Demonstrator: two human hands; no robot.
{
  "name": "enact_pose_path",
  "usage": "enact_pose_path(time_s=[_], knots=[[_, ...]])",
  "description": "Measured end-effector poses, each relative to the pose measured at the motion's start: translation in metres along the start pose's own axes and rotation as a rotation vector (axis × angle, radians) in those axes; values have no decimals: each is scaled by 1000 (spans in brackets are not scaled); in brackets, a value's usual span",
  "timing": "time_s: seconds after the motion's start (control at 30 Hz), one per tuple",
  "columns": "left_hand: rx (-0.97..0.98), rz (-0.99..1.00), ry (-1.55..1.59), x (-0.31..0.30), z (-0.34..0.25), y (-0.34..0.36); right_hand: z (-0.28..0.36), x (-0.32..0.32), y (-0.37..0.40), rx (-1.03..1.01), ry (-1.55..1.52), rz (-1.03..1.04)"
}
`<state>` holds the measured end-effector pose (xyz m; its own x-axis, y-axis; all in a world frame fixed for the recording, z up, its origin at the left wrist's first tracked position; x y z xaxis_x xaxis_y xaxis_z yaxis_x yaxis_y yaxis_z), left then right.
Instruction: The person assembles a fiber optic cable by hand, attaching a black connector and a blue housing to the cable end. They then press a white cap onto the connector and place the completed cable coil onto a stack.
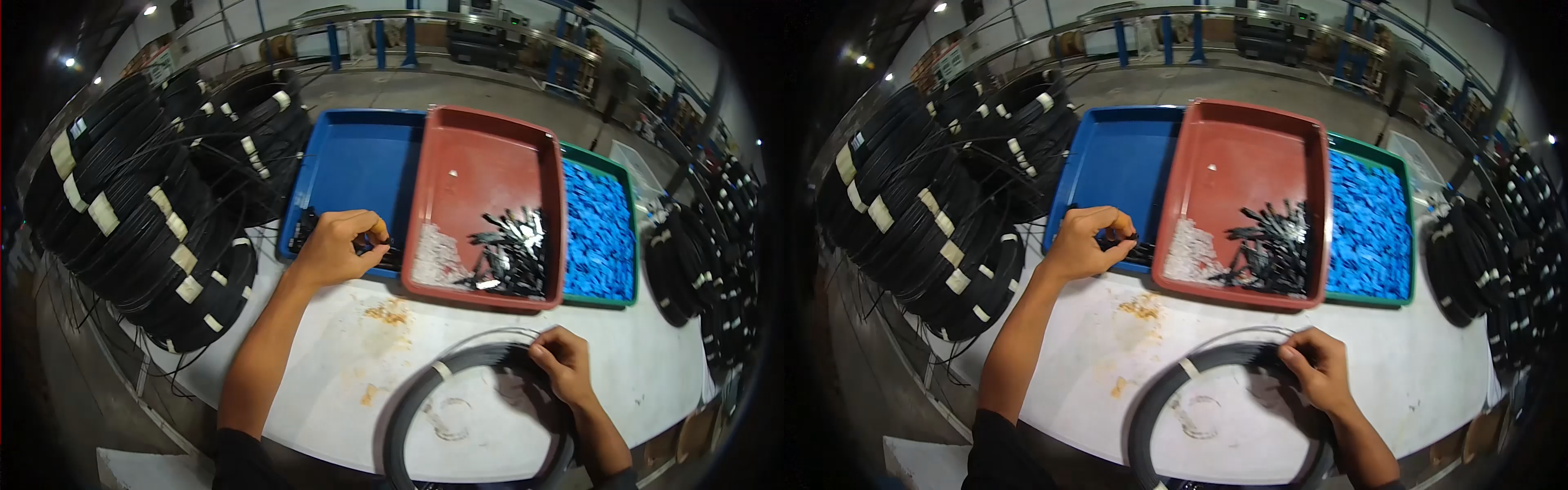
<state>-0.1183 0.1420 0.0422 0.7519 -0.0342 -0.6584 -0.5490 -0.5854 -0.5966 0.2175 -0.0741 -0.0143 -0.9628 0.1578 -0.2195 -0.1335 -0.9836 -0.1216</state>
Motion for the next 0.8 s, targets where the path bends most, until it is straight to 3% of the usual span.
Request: enact_pose_path(time_s=[0.17, 0.23, 0.33, 0.47, 0.57, 0.8], knots=[[56, 24, 180, 39, -84, -11, 15, 2, -15, 85, 248, 152], [63, 72, 235, 62, -108, -11, 14, 2, -22, 13, 195, 124], [-78, 60, 330, 93, -130, -6, 2, 5, -26, -87, 23, -57], [-283, 10, 596, 131, -125, 16, -1, 2, -21, -190, 2, -145], [-260, -12, 728, 142, -123, 29, -4, -1, -19, -298, -39, -182], [-213, 81, 607, 136, -123, 41, 11, -4, -11, -393, 192, -65]])
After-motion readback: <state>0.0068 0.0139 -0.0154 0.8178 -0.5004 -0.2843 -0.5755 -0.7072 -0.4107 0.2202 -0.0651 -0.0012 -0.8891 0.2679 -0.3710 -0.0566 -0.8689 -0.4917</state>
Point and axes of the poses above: each hand's wrist, its own y-axis away from the middle knuckle, its own x-axis out of the palm, z = x × y, the point moved 2 cm from there along -y, towards the middle knuckle
